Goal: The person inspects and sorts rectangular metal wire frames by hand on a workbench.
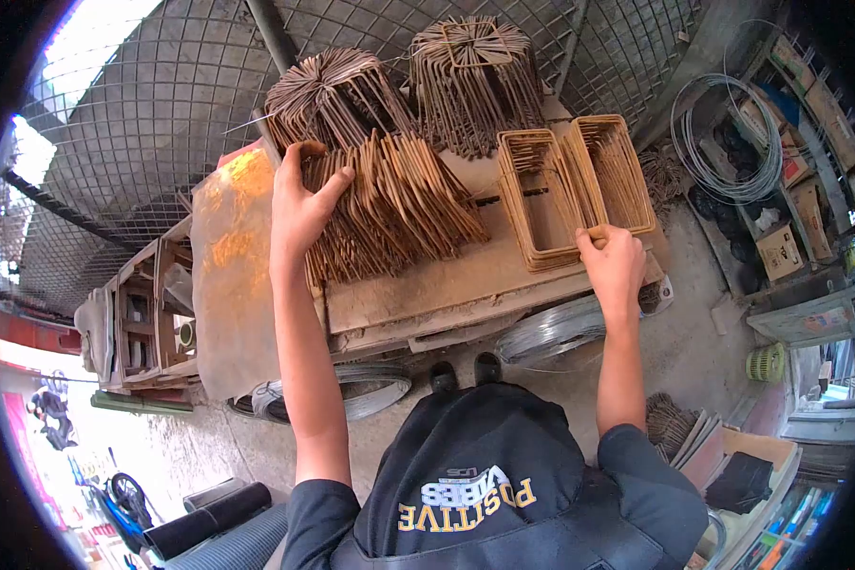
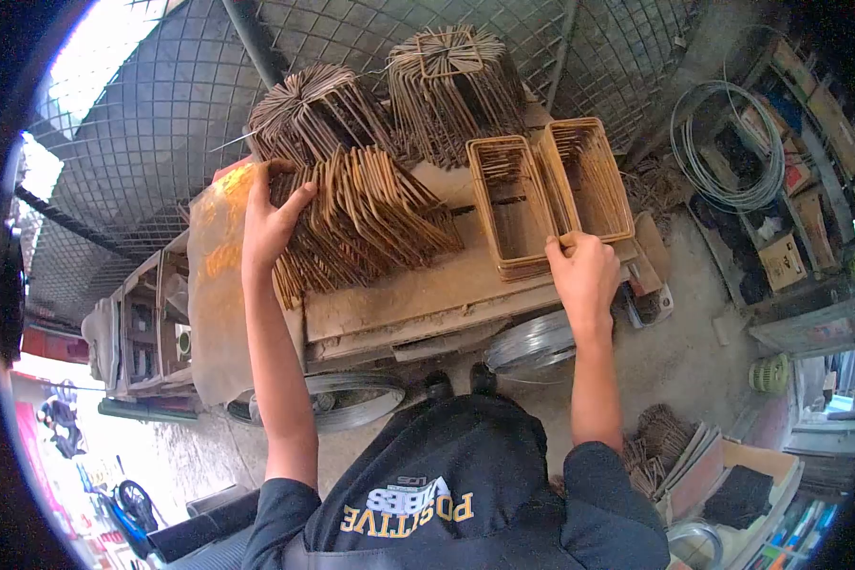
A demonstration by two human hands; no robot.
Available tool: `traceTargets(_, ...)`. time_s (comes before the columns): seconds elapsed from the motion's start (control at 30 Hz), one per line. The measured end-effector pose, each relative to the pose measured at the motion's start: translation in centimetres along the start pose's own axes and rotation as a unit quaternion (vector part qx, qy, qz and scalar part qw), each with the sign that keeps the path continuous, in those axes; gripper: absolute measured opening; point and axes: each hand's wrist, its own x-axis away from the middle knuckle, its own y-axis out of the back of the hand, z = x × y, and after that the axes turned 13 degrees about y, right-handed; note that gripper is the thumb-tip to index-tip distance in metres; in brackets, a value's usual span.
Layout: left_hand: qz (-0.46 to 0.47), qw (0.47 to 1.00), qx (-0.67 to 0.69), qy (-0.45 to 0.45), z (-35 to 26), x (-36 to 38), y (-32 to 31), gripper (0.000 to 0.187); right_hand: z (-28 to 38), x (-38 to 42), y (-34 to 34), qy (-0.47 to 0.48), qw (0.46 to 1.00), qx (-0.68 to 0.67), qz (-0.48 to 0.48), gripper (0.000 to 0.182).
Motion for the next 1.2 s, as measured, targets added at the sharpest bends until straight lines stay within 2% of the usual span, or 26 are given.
traceTargets(0.17, 0.002, 1.0, 0.007, 0.01, 0.0, 0.0, 0.0, 0.042, -0.2, -0.4, -0.1, 0.006, 0.999, 0.026, 0.027, 0.03)
traceTargets(0.23, 0.002, 0.999, 0.033, 0.015, -0.4, 0.1, 0.0, 0.053, -0.1, -0.5, 0.1, 0.012, 0.999, 0.04, 0.035, 0.03)
traceTargets(0.37, 0.006, 0.999, 0.024, 0.031, -0.4, 0.0, 0.0, 0.054, -0.8, -0.8, 0.3, 0.025, 0.997, 0.042, 0.057, 0.03)
traceTargets(0.47, -0.003, 1.0, 0.001, 0.008, -0.1, -0.1, 0.0, 0.044, -0.2, -0.7, 0.3, 0.036, 0.997, 0.065, 0.034, 0.031)
traceTargets(0.6, -0.01, 1.0, -0.003, 0.004, -0.7, 0.2, 0.1, 0.044, 0.0, -1.0, 0.2, 0.02, 0.997, 0.064, 0.044, 0.03)
traceTargets(0.67, -0.002, 1.0, 0.014, 0.019, -1.2, 0.3, 0.2, 0.056, -0.7, -1.0, -0.1, 0.036, 0.998, 0.044, 0.01, 0.029)
traceTargets(0.7, -0.004, 1.0, 0.014, 0.02, -1.4, 0.3, 0.3, 0.056, -0.7, -0.9, -0.2, 0.037, 0.998, 0.044, 0.011, 0.029)
traceTargets(0.77, 0.0, 1.0, 0.014, 0.025, -1.6, 0.4, 0.3, 0.057, -0.6, -0.6, -0.1, 0.063, 0.996, 0.0, -0.059, 0.029)
traceTargets(0.9, 0.002, 1.0, 0.018, 0.025, -0.9, 0.2, 0.1, 0.057, -0.3, -0.6, 0.4, 0.065, 0.992, -0.073, -0.083, 0.026)
traceTargets(0.97, -0.007, 1.0, 0.001, 0.012, -1.1, 0.3, 0.2, 0.046, -0.7, -0.8, 0.1, -0.018, 0.958, -0.275, -0.075, 0.02)
traceTargets(1.0, -0.007, 1.0, 0.001, 0.012, -1.1, 0.3, 0.2, 0.046, -0.6, -0.8, 0.0, -0.017, 0.958, -0.275, -0.075, 0.02)
traceTargets(1.07, 0.006, 0.999, 0.031, 0.03, -0.9, 0.1, 0.1, 0.057, -0.2, -0.8, -0.2, -0.021, 0.926, -0.365, -0.098, 0.016)
traceTargets(1.2, 0.005, 0.999, 0.033, 0.031, -0.8, 0.1, 0.1, 0.057, 0.5, -1.1, -0.8, -0.014, 0.908, -0.401, -0.121, 0.017)
